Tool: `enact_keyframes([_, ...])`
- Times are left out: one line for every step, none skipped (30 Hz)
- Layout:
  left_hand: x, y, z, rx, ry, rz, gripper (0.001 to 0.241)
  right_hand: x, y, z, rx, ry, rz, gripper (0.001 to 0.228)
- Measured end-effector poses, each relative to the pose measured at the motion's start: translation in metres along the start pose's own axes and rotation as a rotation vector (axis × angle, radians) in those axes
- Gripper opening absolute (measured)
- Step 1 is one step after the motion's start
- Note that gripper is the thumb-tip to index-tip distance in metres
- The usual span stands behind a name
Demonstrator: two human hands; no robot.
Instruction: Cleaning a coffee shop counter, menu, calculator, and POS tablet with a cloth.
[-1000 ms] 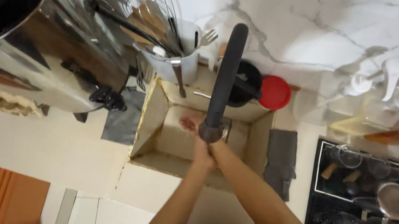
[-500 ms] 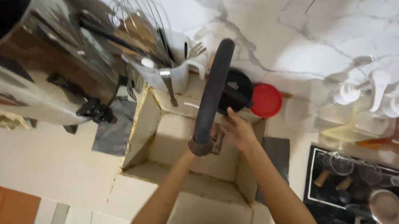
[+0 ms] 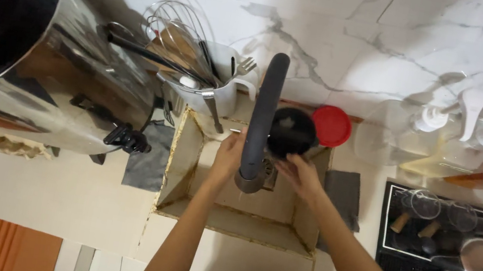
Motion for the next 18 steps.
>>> enact_keyframes([-0.002,-0.002,0.006,0.052,-0.019,0.022,0.030,-0.008,0.013,-0.002,-0.004,0.072,-0.020,0.025])
enact_keyframes([-0.003,-0.005,0.013,0.104,-0.038,0.044,0.025,-0.016,0.026,-0.005,-0.008,0.145,-0.041,0.025])
enact_keyframes([-0.001,-0.004,0.011,0.096,-0.036,0.049,0.025,-0.044,0.021,-0.019,-0.006,0.145,-0.050,0.025])
enact_keyframes([0.002,-0.003,0.009,0.101,0.038,0.070,0.022,-0.070,0.018,-0.032,-0.051,0.104,0.058,0.027])
enact_keyframes([0.004,-0.003,0.005,0.110,0.112,0.089,0.020,-0.094,0.012,-0.044,-0.099,0.063,0.170,0.031])
enact_keyframes([0.005,-0.001,0.005,0.106,0.113,0.094,0.020,-0.076,0.034,-0.032,-0.101,0.064,0.164,0.031])
enact_keyframes([0.004,0.000,0.004,0.142,0.115,0.067,0.019,-0.058,0.052,-0.022,-0.047,0.267,0.081,0.041])
enact_keyframes([0.003,0.002,0.002,0.179,0.116,0.041,0.018,-0.040,0.072,-0.012,0.007,0.470,-0.003,0.054])
enact_keyframes([0.004,0.002,-0.002,0.180,0.118,0.039,0.018,-0.032,0.083,-0.008,0.008,0.472,-0.001,0.054])
enact_keyframes([0.004,0.003,-0.005,0.165,0.094,0.007,0.019,-0.024,0.095,-0.005,0.052,0.522,0.011,0.061])
enact_keyframes([0.004,0.005,-0.006,0.145,0.071,-0.025,0.021,-0.017,0.110,-0.003,0.101,0.571,0.021,0.069])
enact_keyframes([0.009,0.022,-0.027,0.142,0.073,-0.028,0.021,-0.005,0.119,0.000,0.105,0.573,0.020,0.069])
enact_keyframes([0.014,0.037,-0.046,0.060,0.056,-0.025,0.022,0.008,0.129,0.003,0.132,0.581,0.084,0.068])
enact_keyframes([0.019,0.052,-0.065,-0.021,0.038,-0.023,0.024,0.021,0.138,0.005,0.160,0.589,0.147,0.068])
enact_keyframes([0.018,0.042,-0.054,-0.021,0.041,-0.028,0.024,0.012,0.135,-0.003,0.164,0.592,0.151,0.068])
enact_keyframes([0.017,0.032,-0.044,0.027,0.085,-0.015,0.025,0.004,0.131,-0.012,0.191,0.574,0.165,0.067])
enact_keyframes([0.014,0.022,-0.034,0.075,0.130,-0.004,0.026,-0.004,0.127,-0.021,0.219,0.558,0.181,0.066])
enact_keyframes([0.012,0.012,-0.021,0.077,0.134,-0.012,0.026,-0.026,0.112,-0.036,0.224,0.563,0.187,0.066])
Point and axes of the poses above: each hand's wrist, its own y-axis away from the middle knuckle, its own x-axis out of the palm, z = x × y, the point moved 2 cm from there along -y, towards the middle knuckle, and after that the axes turned 9 degrees about -x, right-handed, at the moved point
